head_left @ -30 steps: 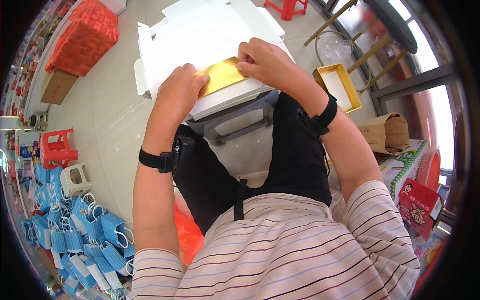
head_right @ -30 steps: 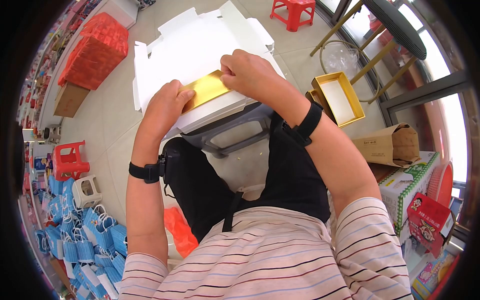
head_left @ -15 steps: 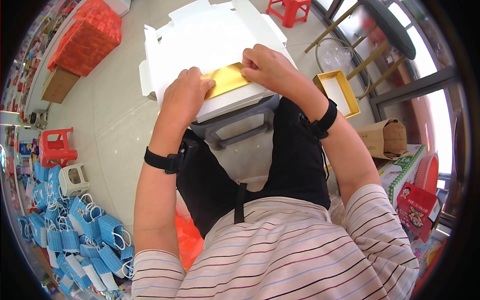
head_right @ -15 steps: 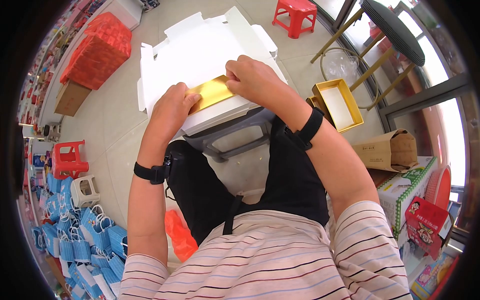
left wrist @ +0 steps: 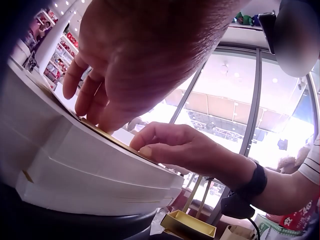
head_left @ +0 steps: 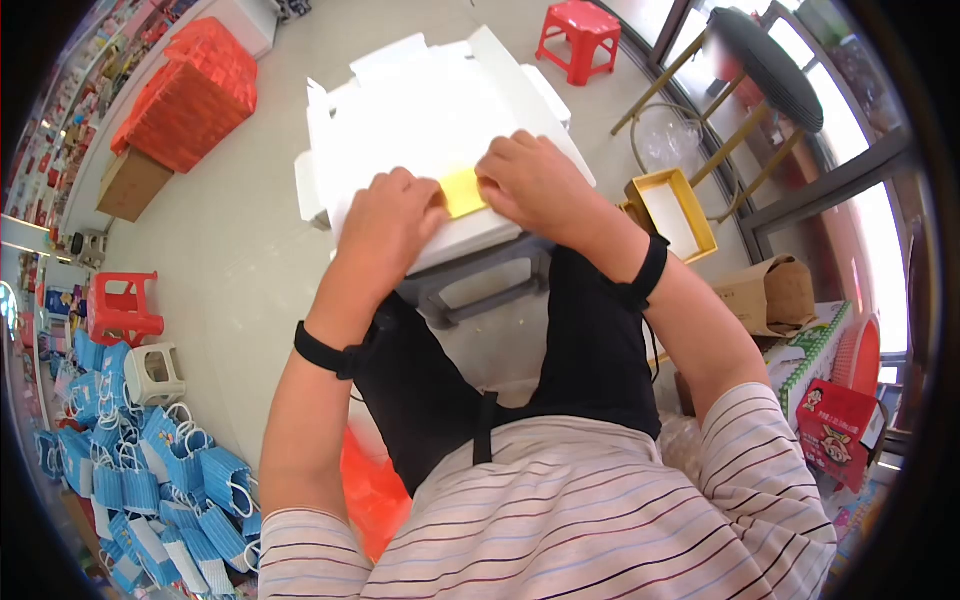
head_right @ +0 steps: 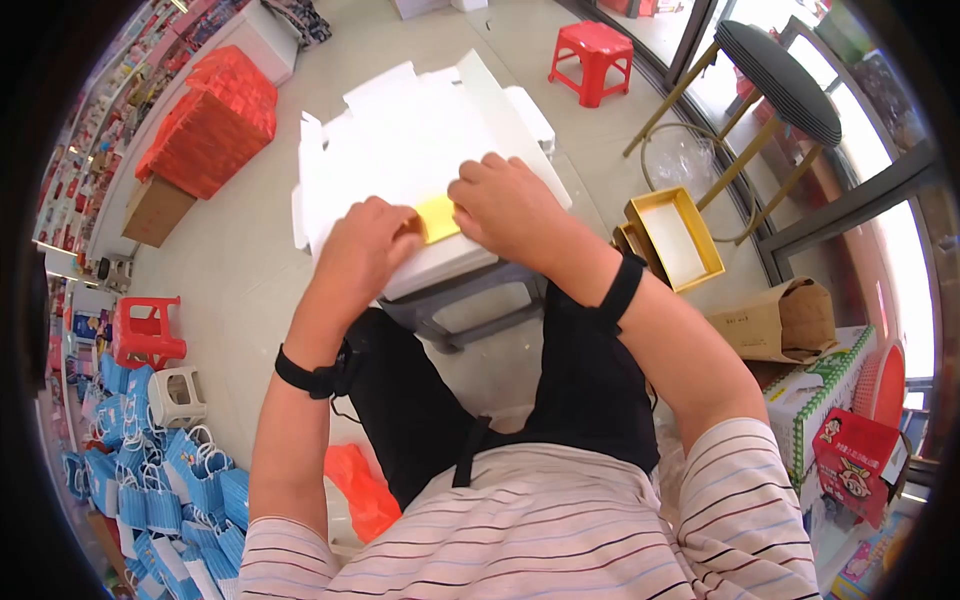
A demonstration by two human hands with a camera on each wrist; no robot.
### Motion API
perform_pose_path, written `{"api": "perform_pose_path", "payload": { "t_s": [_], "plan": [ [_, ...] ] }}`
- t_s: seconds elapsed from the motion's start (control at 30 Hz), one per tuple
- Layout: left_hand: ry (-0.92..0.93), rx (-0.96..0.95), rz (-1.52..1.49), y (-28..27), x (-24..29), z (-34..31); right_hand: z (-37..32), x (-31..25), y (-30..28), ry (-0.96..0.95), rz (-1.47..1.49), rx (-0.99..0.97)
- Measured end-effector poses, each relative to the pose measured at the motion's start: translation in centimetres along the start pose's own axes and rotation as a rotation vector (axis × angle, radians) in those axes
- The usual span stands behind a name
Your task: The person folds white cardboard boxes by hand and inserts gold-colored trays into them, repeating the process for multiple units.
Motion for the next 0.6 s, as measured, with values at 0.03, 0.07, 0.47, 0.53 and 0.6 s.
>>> {"api": "perform_pose_path", "payload": {
  "t_s": [0.03, 0.07, 0.47, 0.53, 0.6],
  "plan": [
    [0.041, 0.010, -0.009, -0.5, 0.1, -0.3, 0.0, -0.3, -0.1, 0.023, 0.011, -0.054],
    [0.039, -0.015, -0.036, -0.8, 0.3, -0.4, -0.1, -0.5, -0.2, 0.043, 0.021, -0.105],
    [0.283, 0.068, 0.264, 1.2, 1.4, -0.1, -0.3, -0.6, -0.1, -0.018, -0.006, -0.102],
    [0.256, 0.116, 0.306, 1.3, 1.6, -0.2, -0.3, -0.7, 0.4, -0.032, -0.039, -0.085],
    [0.247, 0.141, 0.319, 1.5, 1.6, -0.2, -0.4, -0.6, 0.8, -0.046, -0.072, -0.073]
  ]
}}
Point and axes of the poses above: each hand's wrist, its own z-axis towards the middle knuckle, its own y-axis out of the palm, x = y × z, the point moved 4 cm from there along z, towards the middle knuckle, and after that the axes turned 13 degrees about z, right-handed, at the moved point
